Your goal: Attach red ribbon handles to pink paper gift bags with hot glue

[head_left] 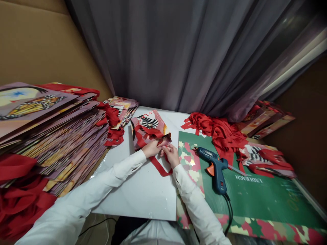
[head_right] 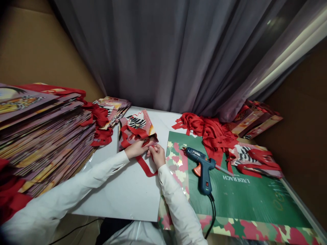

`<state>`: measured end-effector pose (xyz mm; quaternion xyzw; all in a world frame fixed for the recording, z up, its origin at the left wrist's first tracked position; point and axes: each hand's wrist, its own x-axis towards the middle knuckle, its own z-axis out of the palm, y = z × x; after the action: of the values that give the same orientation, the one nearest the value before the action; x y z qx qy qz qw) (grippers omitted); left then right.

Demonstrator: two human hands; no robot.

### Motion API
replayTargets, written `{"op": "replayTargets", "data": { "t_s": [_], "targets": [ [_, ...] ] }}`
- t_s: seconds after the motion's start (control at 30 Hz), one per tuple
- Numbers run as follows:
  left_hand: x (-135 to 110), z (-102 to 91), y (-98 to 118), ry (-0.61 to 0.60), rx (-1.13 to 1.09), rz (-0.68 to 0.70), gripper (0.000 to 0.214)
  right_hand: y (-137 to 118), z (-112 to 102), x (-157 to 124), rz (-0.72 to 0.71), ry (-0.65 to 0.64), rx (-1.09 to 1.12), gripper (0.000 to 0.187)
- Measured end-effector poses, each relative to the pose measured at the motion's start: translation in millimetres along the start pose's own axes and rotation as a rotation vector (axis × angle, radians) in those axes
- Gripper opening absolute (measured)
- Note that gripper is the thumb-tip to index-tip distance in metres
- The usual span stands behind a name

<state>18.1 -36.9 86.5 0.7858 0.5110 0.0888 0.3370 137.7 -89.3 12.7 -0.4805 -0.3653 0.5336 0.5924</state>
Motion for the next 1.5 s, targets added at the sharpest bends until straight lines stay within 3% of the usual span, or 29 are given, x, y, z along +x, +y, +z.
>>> {"op": "replayTargets", "data": {
  "t_s": [0.4,0.8,1.17,1.3,1.5],
  "targets": [
    [-4.0,3.4,-3.9,0.026,0.051,-0.039,0.038,-8.7,-6.0,-2.3,0.038,0.006,-0.095,0.035],
    [-4.9,1.8,-1.1,0.016,0.056,-0.008,0.035,-4.3,-3.2,-3.5,0.061,0.086,-0.134,0.029],
    [-7.6,6.4,-5.1,-0.02,0.055,-0.02,0.021,8.1,-6.6,-1.6,0.05,0.009,-0.073,0.044],
    [-8.0,8.4,-5.8,-0.027,0.038,0.03,0.024,6.9,-5.6,0.6,0.054,-0.028,-0.032,0.054],
    [-4.2,14.6,-13.6,-0.028,0.066,0.066,0.034,2.5,-5.7,3.2,-0.022,0.034,-0.11,0.049]
  ]
}}
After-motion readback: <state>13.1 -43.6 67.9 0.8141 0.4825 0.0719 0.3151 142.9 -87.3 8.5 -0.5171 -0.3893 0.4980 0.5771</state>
